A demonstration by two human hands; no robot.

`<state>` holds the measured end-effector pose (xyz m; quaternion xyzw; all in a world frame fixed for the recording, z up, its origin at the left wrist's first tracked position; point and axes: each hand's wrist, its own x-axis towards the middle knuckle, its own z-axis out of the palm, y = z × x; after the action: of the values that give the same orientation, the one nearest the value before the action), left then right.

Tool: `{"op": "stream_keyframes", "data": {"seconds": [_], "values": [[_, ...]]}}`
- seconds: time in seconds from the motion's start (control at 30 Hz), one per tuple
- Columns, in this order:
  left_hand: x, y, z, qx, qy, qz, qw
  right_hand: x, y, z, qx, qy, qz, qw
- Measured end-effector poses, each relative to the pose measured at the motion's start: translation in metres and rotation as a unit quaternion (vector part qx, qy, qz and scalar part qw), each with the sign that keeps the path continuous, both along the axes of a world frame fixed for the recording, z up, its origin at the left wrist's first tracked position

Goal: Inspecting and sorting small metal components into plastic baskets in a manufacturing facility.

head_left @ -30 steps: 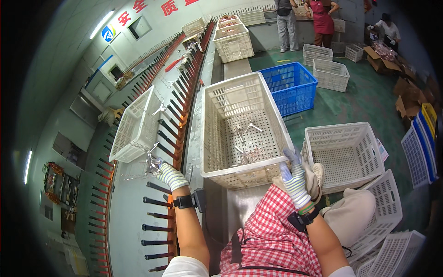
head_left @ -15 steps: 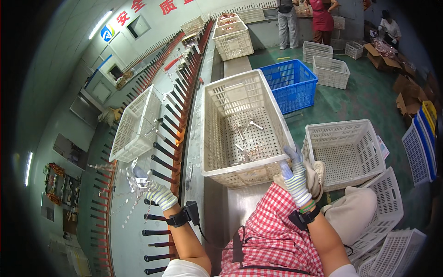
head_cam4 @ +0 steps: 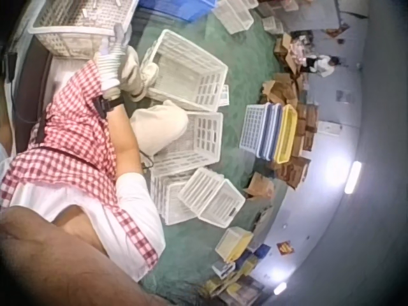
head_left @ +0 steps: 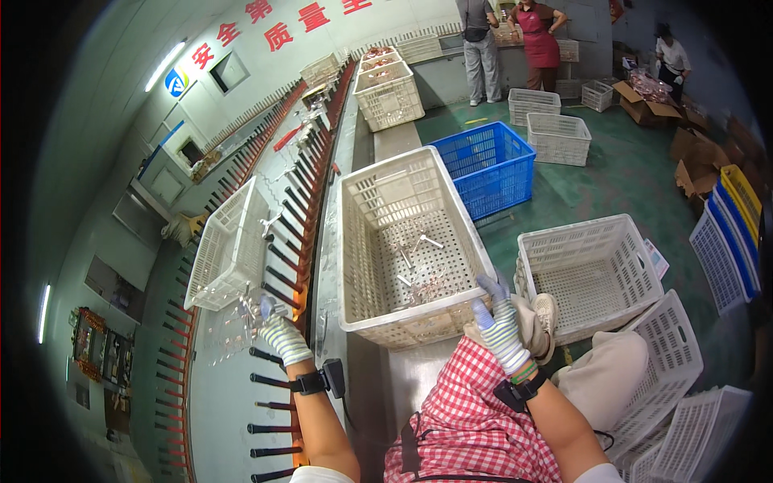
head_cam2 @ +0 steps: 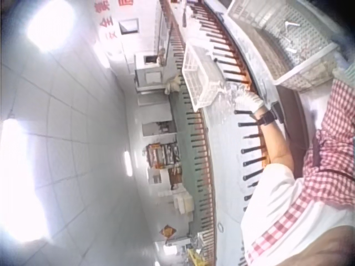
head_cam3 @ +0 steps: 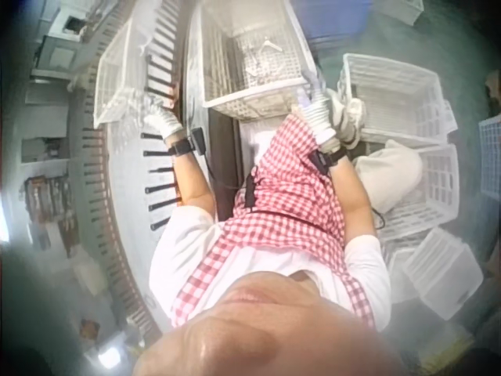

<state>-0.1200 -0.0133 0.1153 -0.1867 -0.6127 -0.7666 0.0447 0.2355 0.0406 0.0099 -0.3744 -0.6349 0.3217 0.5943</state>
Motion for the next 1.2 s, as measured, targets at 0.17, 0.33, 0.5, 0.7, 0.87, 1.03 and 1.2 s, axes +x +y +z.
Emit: {"op": "stream_keyframes", "data": {"seconds": [0.17, 0.33, 0.5, 0.7, 0.87, 1.03, 1.2], "values": [[0.01, -0.026, 0.02, 0.162, 0.129, -0.01, 0.978, -0.007, -0.003, 0.014, -0.006, 0.008, 0.006, 1.0], [0.027, -0.03, 0.045, 0.021, 0.264, -0.053, 0.963, -0.005, 0.004, -0.005, 0.047, -0.028, 0.001, 0.998], [0.061, 0.014, 0.026, -0.29, 0.186, -0.265, 0.901, -0.007, -0.003, 0.014, -0.004, 0.024, 0.021, 0.999], [0.1, 0.047, -0.018, -0.318, 0.091, -0.465, 0.821, -0.012, -0.003, 0.006, 0.007, -0.003, 0.002, 1.0], [0.079, 0.02, -0.022, -0.152, 0.161, -0.28, 0.934, -0.005, -0.003, 0.009, 0.014, 0.002, 0.013, 1.0], [0.026, -0.019, -0.039, -0.129, 0.146, -0.013, 0.981, -0.007, 0.001, 0.003, 0.036, -0.002, 0.014, 0.999], [0.007, -0.039, -0.014, -0.141, 0.162, 0.116, 0.97, -0.006, -0.001, 0.001, -0.026, 0.019, 0.031, 0.999]]}}
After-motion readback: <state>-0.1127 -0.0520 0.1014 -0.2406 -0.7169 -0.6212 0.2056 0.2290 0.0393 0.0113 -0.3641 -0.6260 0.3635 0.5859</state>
